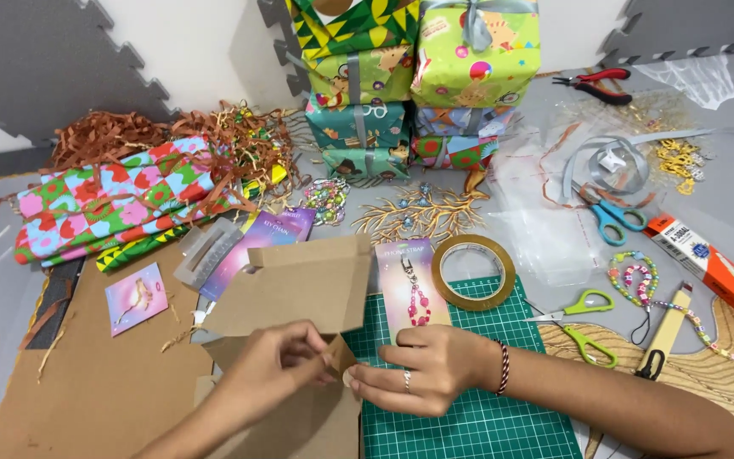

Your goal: Folding a small cardboard box, filling it with shredded paper, placing a jewelry item inside, and wrapping it with patterned paper.

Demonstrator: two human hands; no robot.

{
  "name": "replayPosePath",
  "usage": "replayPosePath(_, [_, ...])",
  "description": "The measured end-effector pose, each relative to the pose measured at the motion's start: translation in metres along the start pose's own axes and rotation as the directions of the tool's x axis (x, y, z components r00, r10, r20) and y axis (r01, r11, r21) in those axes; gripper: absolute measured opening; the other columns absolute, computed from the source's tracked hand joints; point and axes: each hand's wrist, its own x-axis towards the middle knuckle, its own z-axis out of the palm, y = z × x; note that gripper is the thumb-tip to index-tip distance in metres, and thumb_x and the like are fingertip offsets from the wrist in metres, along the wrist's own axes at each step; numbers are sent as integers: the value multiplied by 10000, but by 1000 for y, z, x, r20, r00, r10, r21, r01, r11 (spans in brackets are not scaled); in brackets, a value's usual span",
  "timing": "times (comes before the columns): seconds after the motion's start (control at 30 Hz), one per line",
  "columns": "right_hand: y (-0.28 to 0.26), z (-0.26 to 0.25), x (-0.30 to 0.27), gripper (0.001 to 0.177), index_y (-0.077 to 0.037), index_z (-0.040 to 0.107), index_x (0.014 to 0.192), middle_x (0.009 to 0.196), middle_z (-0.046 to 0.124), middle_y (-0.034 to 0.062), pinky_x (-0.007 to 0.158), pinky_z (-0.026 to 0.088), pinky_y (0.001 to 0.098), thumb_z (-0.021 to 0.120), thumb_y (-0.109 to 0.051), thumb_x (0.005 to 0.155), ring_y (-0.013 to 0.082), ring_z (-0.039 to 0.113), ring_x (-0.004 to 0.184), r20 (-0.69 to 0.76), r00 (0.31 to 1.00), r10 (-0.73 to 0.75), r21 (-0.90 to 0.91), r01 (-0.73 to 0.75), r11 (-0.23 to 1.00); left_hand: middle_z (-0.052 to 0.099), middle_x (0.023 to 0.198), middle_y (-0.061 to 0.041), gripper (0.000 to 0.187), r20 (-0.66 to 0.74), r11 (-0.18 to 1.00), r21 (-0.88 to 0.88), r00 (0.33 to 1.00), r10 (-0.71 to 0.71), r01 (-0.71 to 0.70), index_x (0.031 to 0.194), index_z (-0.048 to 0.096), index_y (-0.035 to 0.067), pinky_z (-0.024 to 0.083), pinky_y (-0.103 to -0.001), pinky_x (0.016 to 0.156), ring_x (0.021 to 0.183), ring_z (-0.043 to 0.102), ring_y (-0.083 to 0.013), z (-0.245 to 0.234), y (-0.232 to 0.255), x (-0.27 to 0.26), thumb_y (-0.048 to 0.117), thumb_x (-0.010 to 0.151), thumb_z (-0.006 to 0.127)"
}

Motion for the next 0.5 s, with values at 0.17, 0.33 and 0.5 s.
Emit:
replayPosePath(0.17, [-6, 1, -1, 96, -78, 767, 1009, 1013, 773, 41, 569, 466, 204, 699, -143, 1029, 108, 667, 697, -24, 999, -33, -8, 33, 999, 820, 707, -36, 130, 57, 983, 146, 993, 107, -114, 801, 714, 85, 620, -239, 680, 664, 766, -107, 11, -6, -28, 121, 918, 756])
replayPosePath(0.33, [-9, 3, 0, 87, -111, 747, 957, 997, 773, 22, 583, 478, 190, 697, -135, 1024, 90, 668, 707, -33, 999, -40, -2, 40, 999, 756, 682, 13, 159, 54, 958, 210, 981, 188, -195, 812, 692, 116, 554, -229, 617, 655, 702, -71, 16, -15, -36, 185, 954, 711])
replayPosePath(0.5, [-12, 3, 0, 73, -111, 759, 996, 1024, 777, 22, 582, 466, 179, 697, -135, 1028, 75, 683, 724, -28, 998, -54, 5, 54, 999, 727, 708, 36, 172, 107, 843, 371, 919, 380, -391, 843, 653, 151, 517, -262, 617, 629, 662, -90, 15, -17, -42, 261, 976, 655])
